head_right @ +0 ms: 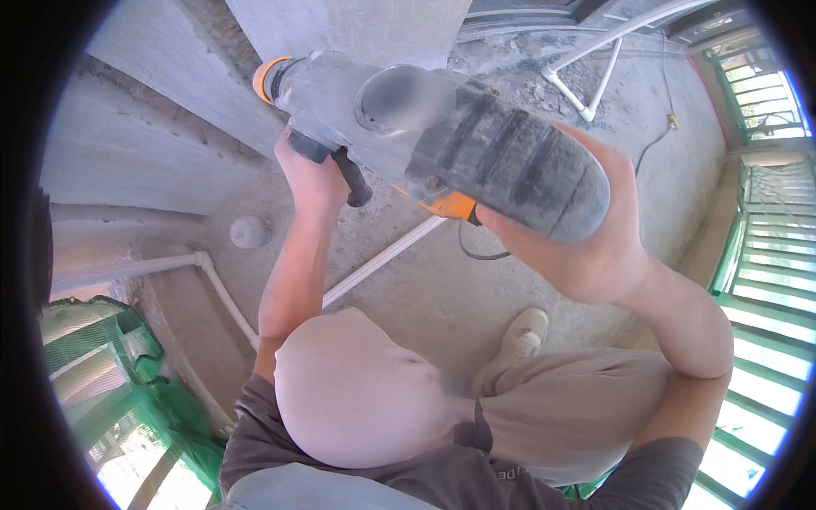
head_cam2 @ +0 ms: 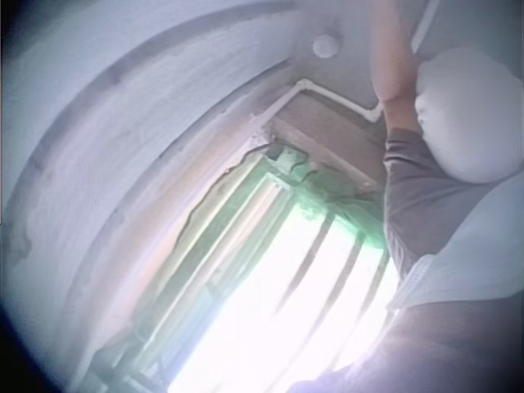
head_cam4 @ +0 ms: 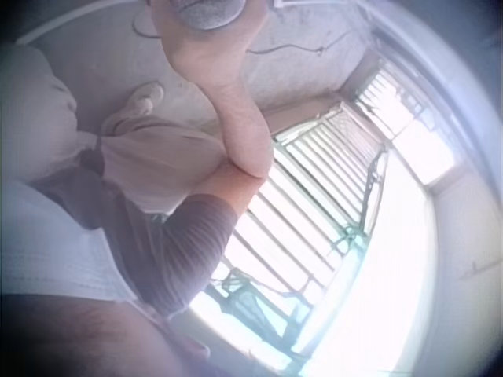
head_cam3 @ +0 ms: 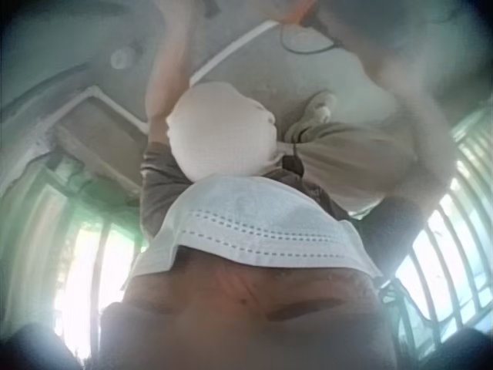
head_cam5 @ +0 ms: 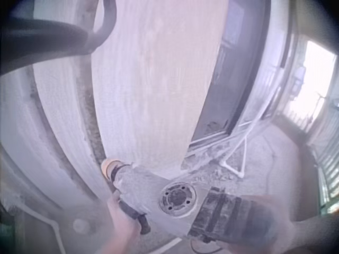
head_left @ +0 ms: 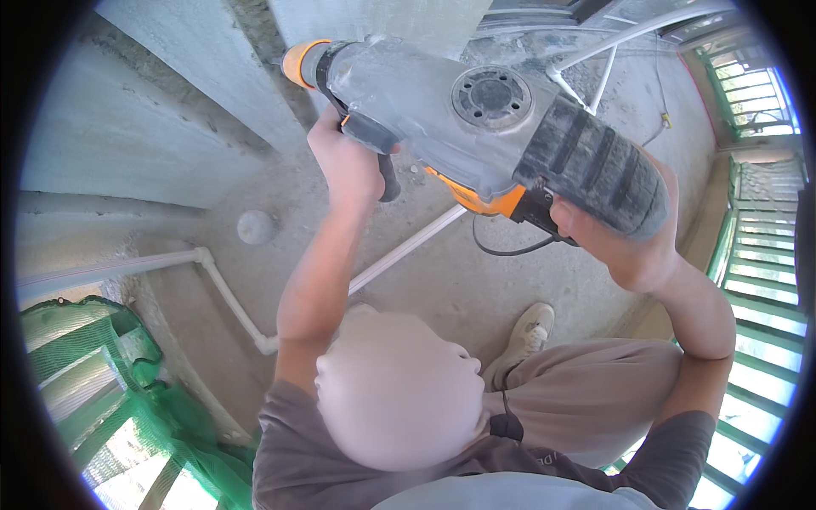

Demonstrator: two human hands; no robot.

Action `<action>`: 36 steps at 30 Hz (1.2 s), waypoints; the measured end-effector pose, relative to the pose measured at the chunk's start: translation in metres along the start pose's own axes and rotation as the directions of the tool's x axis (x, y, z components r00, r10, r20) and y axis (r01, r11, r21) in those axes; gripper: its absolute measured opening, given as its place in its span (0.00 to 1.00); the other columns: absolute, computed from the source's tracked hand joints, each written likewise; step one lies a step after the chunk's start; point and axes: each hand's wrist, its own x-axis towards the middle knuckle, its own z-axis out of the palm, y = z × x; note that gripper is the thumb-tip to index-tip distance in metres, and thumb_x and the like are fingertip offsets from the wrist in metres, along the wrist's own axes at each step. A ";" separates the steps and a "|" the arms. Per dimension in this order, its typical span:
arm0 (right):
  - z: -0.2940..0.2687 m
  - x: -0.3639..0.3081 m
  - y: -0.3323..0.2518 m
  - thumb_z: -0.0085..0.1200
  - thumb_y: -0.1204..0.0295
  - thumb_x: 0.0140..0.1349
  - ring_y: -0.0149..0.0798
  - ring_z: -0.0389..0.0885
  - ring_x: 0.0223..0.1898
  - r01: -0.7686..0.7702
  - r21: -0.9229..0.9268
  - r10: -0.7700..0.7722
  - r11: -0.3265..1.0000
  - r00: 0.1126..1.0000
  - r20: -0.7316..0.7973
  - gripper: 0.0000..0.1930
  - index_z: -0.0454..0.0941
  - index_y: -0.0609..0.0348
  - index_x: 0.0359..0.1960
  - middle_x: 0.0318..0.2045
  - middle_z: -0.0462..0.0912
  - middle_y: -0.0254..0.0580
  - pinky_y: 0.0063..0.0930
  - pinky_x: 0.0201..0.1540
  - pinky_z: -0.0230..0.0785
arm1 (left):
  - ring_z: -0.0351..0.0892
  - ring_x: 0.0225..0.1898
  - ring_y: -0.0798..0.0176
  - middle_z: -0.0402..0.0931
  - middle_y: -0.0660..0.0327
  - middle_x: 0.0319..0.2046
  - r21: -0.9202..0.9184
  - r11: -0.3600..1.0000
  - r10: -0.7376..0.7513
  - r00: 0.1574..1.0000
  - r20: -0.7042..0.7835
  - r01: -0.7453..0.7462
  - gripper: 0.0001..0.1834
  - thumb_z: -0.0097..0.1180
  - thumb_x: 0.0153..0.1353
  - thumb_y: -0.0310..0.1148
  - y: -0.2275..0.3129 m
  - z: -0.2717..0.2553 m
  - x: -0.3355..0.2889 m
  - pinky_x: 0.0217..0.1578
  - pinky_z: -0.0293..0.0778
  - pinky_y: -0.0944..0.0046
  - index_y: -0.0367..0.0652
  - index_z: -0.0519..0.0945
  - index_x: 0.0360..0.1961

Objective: The person uses a rotary hammer drill to bore holes into a concrete floor, then clears debris and fits white PVC pipe sections into the drilled holes. The person repeats this process for multiple holes, checking fit and clearing dust between each insertion.

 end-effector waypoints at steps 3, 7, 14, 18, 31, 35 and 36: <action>-0.007 0.008 -0.013 0.72 0.79 0.52 0.37 0.88 0.35 0.238 -0.194 -0.237 0.952 0.971 0.028 0.24 0.81 0.68 0.52 0.39 0.89 0.43 0.28 0.40 0.78 | 0.80 0.36 0.68 0.83 0.58 0.33 0.028 0.998 0.054 0.999 0.002 -0.054 0.11 0.59 0.65 0.26 -0.003 -0.002 0.003 0.37 0.78 0.62 0.29 0.84 0.44; -0.007 0.012 -0.028 0.71 0.79 0.47 0.38 0.88 0.32 0.372 -0.396 -0.388 0.839 0.921 0.043 0.24 0.82 0.68 0.49 0.35 0.88 0.45 0.28 0.36 0.78 | 0.78 0.39 0.70 0.84 0.58 0.35 -0.039 0.994 0.102 0.994 -0.028 -0.103 0.13 0.61 0.64 0.28 -0.002 0.002 0.006 0.38 0.74 0.66 0.27 0.83 0.44; -0.015 0.023 -0.058 0.76 0.75 0.45 0.36 0.88 0.37 0.297 -0.437 -0.282 0.849 0.954 0.101 0.29 0.83 0.66 0.53 0.38 0.89 0.40 0.29 0.42 0.79 | 0.81 0.31 0.66 0.84 0.57 0.34 -0.150 0.983 0.111 0.994 -0.005 -0.110 0.14 0.62 0.65 0.30 0.009 0.006 0.008 0.31 0.75 0.62 0.29 0.81 0.45; -0.005 0.031 -0.066 0.74 0.76 0.48 0.31 0.88 0.34 0.181 -0.670 -0.233 0.720 0.972 0.012 0.28 0.82 0.64 0.54 0.34 0.87 0.35 0.28 0.38 0.79 | 0.80 0.26 0.63 0.83 0.56 0.29 -0.125 0.992 0.002 1.000 0.005 -0.001 0.12 0.60 0.66 0.31 0.019 0.005 0.015 0.26 0.75 0.60 0.30 0.81 0.42; -0.021 0.081 -0.103 0.65 0.75 0.51 0.33 0.83 0.24 0.033 -0.518 -0.053 0.855 0.998 -0.025 0.16 0.83 0.65 0.44 0.25 0.84 0.40 0.28 0.30 0.74 | 0.75 0.24 0.57 0.76 0.56 0.26 -0.343 0.927 -0.166 0.986 -0.014 0.151 0.06 0.58 0.61 0.26 0.062 0.034 0.028 0.29 0.71 0.57 0.32 0.79 0.35; -0.014 0.093 -0.111 0.65 0.73 0.53 0.38 0.84 0.26 0.070 -0.382 -0.020 0.921 0.991 0.134 0.16 0.82 0.66 0.43 0.25 0.84 0.44 0.31 0.32 0.76 | 0.76 0.26 0.56 0.77 0.53 0.27 -0.401 0.897 -0.222 0.974 -0.046 0.185 0.04 0.55 0.60 0.24 0.053 0.025 0.033 0.28 0.73 0.56 0.34 0.79 0.35; -0.010 0.096 -0.112 0.65 0.72 0.53 0.39 0.84 0.27 0.073 -0.353 -0.011 0.933 0.985 0.175 0.16 0.82 0.66 0.43 0.25 0.84 0.45 0.32 0.33 0.76 | 0.77 0.27 0.56 0.78 0.53 0.28 -0.421 0.887 -0.222 0.975 -0.022 0.192 0.05 0.54 0.60 0.24 0.047 0.021 0.035 0.29 0.74 0.56 0.34 0.79 0.35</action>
